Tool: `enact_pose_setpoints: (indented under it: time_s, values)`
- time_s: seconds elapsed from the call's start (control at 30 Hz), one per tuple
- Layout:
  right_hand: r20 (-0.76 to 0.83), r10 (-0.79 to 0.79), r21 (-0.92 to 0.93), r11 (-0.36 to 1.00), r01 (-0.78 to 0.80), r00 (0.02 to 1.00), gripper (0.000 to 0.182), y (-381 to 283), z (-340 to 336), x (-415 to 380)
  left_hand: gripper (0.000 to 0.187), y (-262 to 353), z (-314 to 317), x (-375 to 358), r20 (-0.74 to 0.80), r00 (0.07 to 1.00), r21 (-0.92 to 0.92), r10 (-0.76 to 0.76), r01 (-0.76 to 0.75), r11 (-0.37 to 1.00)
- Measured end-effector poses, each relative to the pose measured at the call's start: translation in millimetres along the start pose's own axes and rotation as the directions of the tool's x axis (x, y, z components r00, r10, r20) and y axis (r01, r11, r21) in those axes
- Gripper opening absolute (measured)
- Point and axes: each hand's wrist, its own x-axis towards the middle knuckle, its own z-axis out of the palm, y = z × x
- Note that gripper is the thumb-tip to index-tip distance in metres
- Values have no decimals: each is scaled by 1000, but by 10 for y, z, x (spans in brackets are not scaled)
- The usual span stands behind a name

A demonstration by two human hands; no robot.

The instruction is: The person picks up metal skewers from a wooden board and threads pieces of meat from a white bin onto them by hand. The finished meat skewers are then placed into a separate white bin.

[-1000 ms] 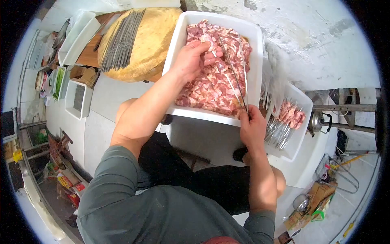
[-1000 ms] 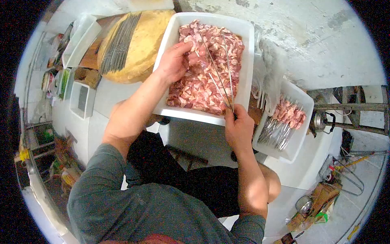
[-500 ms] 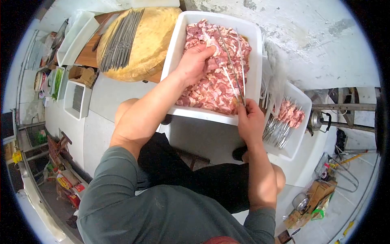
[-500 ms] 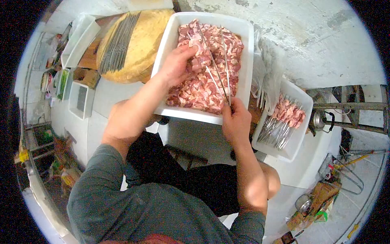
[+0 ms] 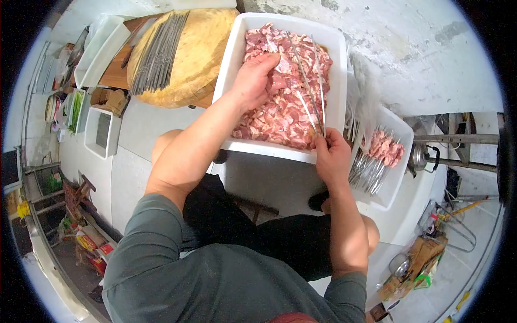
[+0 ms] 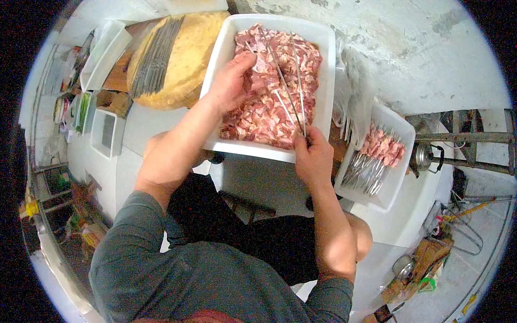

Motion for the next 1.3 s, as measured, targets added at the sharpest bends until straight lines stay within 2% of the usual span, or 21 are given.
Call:
enact_pose_setpoints:
  time_s: [0.13, 0.23, 0.33, 0.4, 0.43, 0.47, 0.5, 0.53, 0.57, 0.6, 0.7, 0.83, 0.87, 0.97, 1.0, 1.1, 1.13, 1.23, 1.27, 1.3]
  values:
    - [38, 33, -60, 998, -30, 999, 25, -23, -38, -3, 18, -62, -63, 61, -48, 999, 134, -18, 25, 991]
    - [-4, -12, -4, 1000, 12, 1000, 24, 0, -22, 6, 21, -27, 12, 10, -112, 993, 195, -47, 68, 978]
    - [-30, -5, 27, 1000, 5, 1000, 22, -94, -68, 13, 24, 19, 82, -3, -148, 984, 134, -99, 119, 984]
    - [-43, 49, 28, 998, -47, 998, 20, -136, -131, 16, 25, 4, -31, 68, -118, 990, 414, -71, 114, 903]
    - [-48, 76, 29, 997, -75, 996, 19, -134, -161, 14, 25, 4, -91, 86, -101, 993, 541, -60, 106, 834]
    - [-55, 71, 27, 997, -69, 996, 19, -115, -187, 14, 22, -11, -152, 65, -28, 1000, 828, -8, 28, 559]
    - [-61, 65, 25, 998, -64, 996, 18, -91, -216, 10, 20, -33, -175, 44, 48, 999, 946, 0, -45, 320]
    - [-68, 61, 23, 998, -59, 996, 18, -72, -237, -2, 19, -94, -223, 31, 123, 992, 991, -13, -122, 58]
    - [-58, 65, 38, 997, -62, 996, 16, -84, -262, -21, 18, -176, -284, 25, 192, 980, 958, -47, -198, -205]
    - [-48, 68, 53, 996, -66, 997, 14, -116, -294, -41, 23, -257, -320, 16, 204, 975, 930, -93, -222, -294]
    - [-48, 97, 82, 992, -93, 994, 12, -106, -343, -69, 28, -430, -342, -13, 261, 950, 898, -172, -304, -319]
    - [-52, 93, 86, 992, -88, 994, 17, -40, -429, -120, 30, -544, -343, 23, 347, 918, 793, -190, -395, -464]
    - [-53, 94, 97, 991, -89, 994, 17, -33, -448, -133, 31, -581, -369, 55, 305, 919, 755, -250, -393, -524]
    - [-60, 106, 113, 989, -99, 993, 17, -29, -487, -160, 26, -581, -263, 40, 184, 941, 711, -285, -328, -622]
    - [-63, 114, 109, 988, -107, 991, 17, -29, -501, -166, 25, -573, -295, 28, 273, 930, 717, -247, -368, -593]
    - [-75, 116, 100, 989, -108, 990, 17, -45, -532, -184, 25, -467, -273, 98, 127, 962, 913, -243, -210, -350]
    - [-79, 112, 98, 990, -105, 991, 16, -49, -539, -189, 29, -364, -182, 77, 18, 976, 989, -216, -48, -136]
    - [-69, 136, 94, 987, -129, 988, 16, -60, -535, -182, 38, -236, -136, 96, -38, 999, 936, 7, 33, 350]
    - [-73, 130, 78, 989, -124, 989, 16, -57, -526, -172, 31, -146, -92, 104, -227, 960, 800, -165, 280, 531]
    - [-75, 123, 60, 991, -119, 990, 16, -42, -513, -171, 29, -94, -40, 87, -216, 957, 650, -193, 289, 703]
